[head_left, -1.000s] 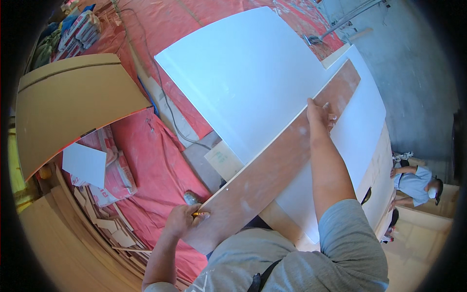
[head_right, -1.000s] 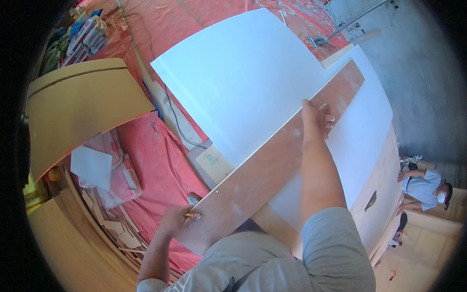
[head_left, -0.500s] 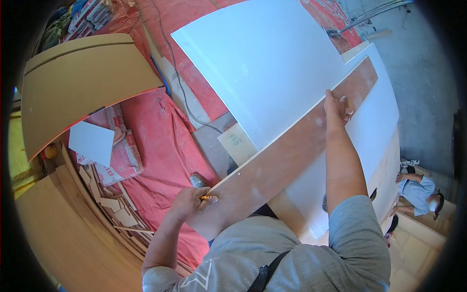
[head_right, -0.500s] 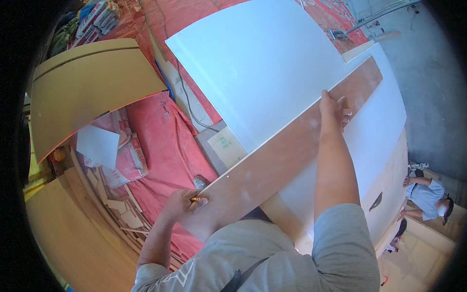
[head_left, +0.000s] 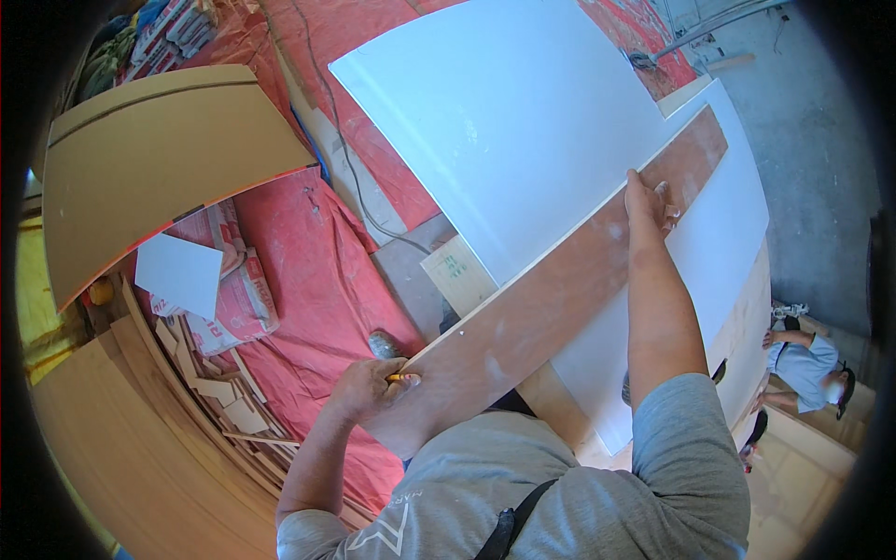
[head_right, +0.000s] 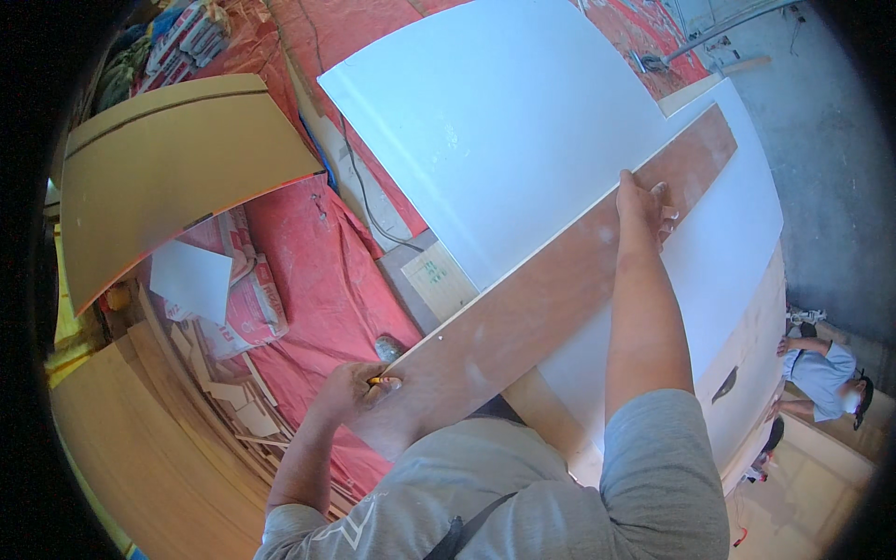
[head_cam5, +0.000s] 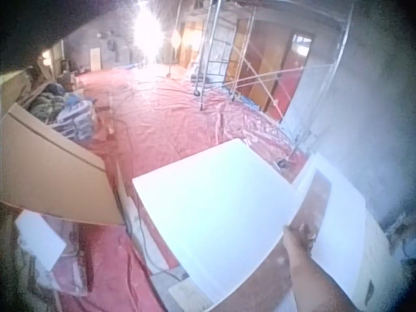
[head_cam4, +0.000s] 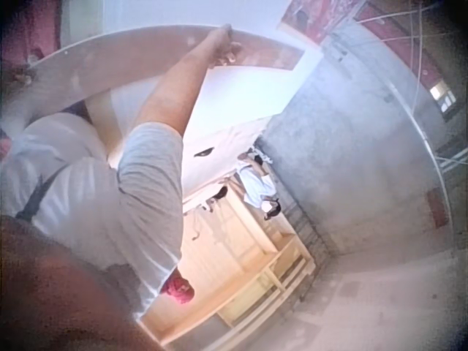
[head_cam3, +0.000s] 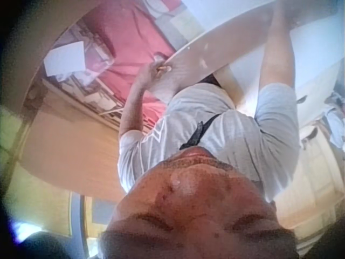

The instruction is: The person uses a utility knife to cut a thin wooden board, using another wooden piece as a straight edge, and then breaks the board along the score line.

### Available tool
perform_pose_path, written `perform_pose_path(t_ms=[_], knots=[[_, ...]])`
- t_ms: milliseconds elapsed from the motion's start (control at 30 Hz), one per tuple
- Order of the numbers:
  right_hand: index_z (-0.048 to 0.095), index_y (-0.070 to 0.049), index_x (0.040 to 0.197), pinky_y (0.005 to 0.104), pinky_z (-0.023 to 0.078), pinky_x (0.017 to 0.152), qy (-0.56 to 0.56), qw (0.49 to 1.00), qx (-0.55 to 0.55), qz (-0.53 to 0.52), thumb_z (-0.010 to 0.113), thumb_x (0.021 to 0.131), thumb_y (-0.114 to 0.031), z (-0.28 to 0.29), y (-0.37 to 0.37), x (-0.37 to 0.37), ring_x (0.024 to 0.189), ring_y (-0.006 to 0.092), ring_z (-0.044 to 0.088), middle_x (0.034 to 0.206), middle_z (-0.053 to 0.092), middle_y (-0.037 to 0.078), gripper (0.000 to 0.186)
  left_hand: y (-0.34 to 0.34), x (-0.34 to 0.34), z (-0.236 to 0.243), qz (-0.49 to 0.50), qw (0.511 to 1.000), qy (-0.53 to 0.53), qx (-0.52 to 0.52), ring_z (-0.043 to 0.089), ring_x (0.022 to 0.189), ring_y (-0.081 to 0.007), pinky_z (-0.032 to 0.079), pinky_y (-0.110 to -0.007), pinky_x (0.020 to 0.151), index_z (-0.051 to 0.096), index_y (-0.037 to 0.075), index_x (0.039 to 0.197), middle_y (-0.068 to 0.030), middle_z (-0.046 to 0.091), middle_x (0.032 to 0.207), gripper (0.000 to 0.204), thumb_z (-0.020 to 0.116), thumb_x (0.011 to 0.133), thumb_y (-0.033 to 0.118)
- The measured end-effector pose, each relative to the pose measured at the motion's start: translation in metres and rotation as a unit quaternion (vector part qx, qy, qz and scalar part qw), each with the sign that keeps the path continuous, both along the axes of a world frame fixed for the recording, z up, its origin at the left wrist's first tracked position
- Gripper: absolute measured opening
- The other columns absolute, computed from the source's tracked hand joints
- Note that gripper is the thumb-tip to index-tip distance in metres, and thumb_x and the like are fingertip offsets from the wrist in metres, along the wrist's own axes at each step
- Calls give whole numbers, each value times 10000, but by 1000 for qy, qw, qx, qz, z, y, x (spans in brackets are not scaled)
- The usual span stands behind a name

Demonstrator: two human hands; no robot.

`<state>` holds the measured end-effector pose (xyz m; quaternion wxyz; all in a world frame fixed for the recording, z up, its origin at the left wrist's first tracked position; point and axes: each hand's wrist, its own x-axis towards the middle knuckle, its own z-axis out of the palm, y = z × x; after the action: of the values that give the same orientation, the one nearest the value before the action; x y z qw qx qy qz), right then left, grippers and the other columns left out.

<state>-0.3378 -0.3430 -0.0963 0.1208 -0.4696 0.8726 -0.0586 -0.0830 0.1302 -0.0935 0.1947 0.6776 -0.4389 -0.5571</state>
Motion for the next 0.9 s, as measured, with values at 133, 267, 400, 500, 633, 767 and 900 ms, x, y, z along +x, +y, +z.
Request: perform_pose_path(t_ms=[133,267,400,500,633,767,900], knots=[[263,-250,1644,621,219,1205,9,1000,-4,-4,626,802,-736,-2,-1,0,1516,561,122,1671,93,309,1038,-3,1,1,-7,1000,5,13,690,873,-385,531,-466,753,713,114,1114,-171,711,924,364,626,982,441],[258,-256,1645,629,236,1196,17,1000,4,-4,621,806,-739,0,-2,1,1514,561,132,1669,95,312,1034,-3,1,1,-7,1000,7,21,683,887,-403,529,-469,758,700,105,1114,-181,709,938,378,618,983,451],[240,-244,1650,623,196,1214,7,1000,6,1,599,816,-749,-2,-1,-1,1524,556,107,1680,70,303,1039,2,2,-4,-3,1000,9,7,683,896,-407,532,-467,762,701,109,1130,-187,710,947,383,618,982,452],[233,-223,1652,612,176,1226,-1,1000,5,5,587,825,-748,-6,-4,-2,1533,548,77,1694,36,286,1041,5,2,-10,2,1000,10,0,686,897,-408,534,-468,764,704,119,1153,-189,712,948,373,619,982,439],[228,-209,1652,605,191,1226,16,1000,13,24,589,830,-740,-14,-14,-15,1543,538,46,1707,13,258,1043,-2,3,-5,5,999,37,26,689,908,-409,536,-474,769,706,125,1164,-194,714,958,389,613,976,453],[226,-224,1653,618,205,1218,3,1000,14,8,583,826,-746,-3,-1,-2,1546,529,48,1712,25,239,1041,1,4,-16,-18,999,6,38,693,934,-402,539,-477,781,714,137,1164,-197,718,979,432,613,959,504],[216,-297,1651,704,221,1144,17,1000,19,-14,636,823,-693,8,5,10,1556,417,156,1709,109,207,1009,2,2,-16,-22,998,-15,51,712,927,-384,548,-455,799,739,140,1163,-199,729,985,393,634,957,458]])
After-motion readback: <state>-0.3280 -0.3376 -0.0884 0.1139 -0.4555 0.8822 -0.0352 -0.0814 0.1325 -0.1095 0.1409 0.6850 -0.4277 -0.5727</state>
